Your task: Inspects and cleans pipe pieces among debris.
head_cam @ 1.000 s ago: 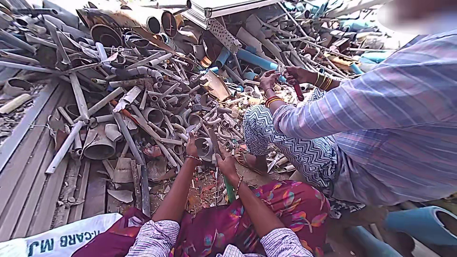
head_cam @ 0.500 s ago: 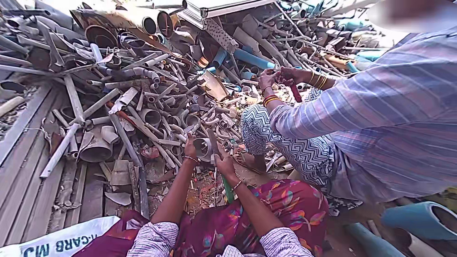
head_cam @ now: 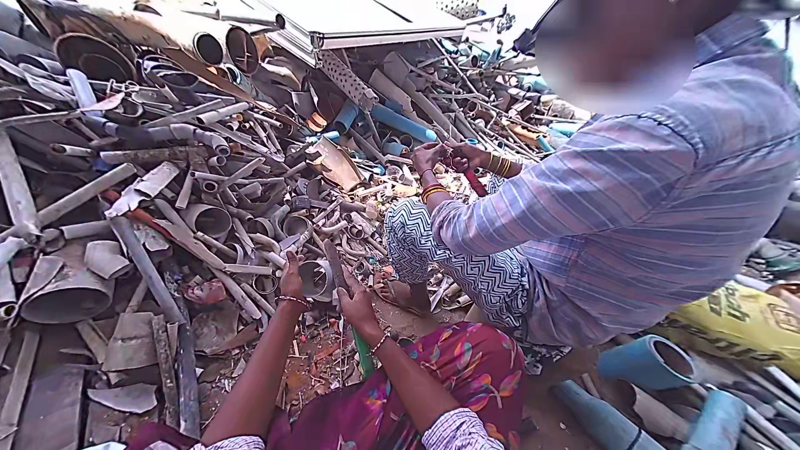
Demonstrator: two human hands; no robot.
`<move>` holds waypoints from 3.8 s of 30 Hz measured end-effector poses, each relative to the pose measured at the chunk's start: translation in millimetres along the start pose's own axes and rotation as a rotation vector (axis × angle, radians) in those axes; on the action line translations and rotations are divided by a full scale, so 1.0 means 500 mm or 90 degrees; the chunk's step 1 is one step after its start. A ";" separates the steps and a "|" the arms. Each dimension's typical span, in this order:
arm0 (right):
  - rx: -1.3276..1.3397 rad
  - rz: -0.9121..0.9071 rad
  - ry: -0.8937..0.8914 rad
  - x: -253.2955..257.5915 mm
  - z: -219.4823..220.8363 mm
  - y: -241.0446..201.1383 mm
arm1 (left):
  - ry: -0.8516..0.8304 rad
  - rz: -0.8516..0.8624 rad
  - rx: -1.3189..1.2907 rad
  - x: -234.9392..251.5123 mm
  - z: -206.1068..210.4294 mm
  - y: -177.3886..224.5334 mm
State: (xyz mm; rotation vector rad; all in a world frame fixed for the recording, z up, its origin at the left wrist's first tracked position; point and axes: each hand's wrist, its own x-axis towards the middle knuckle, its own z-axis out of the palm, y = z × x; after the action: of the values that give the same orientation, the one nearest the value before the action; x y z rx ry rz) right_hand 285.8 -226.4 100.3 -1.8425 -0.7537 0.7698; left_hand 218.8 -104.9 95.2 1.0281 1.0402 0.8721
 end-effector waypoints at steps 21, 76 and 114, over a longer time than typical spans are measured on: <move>0.037 0.086 -0.013 0.029 0.000 0.048 | -0.014 0.001 -0.012 0.007 -0.007 -0.009; 0.005 0.083 0.011 0.023 0.015 0.048 | 0.084 -0.052 -0.024 0.021 -0.007 -0.048; -0.075 -0.065 0.001 -0.019 0.027 0.003 | 0.156 -0.134 -0.172 0.013 0.013 -0.037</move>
State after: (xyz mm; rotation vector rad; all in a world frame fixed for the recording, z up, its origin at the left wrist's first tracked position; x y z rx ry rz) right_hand 269.7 -226.8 96.2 -1.8936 -0.9018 0.6711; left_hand 228.5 -105.7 76.9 0.5832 1.1745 0.9506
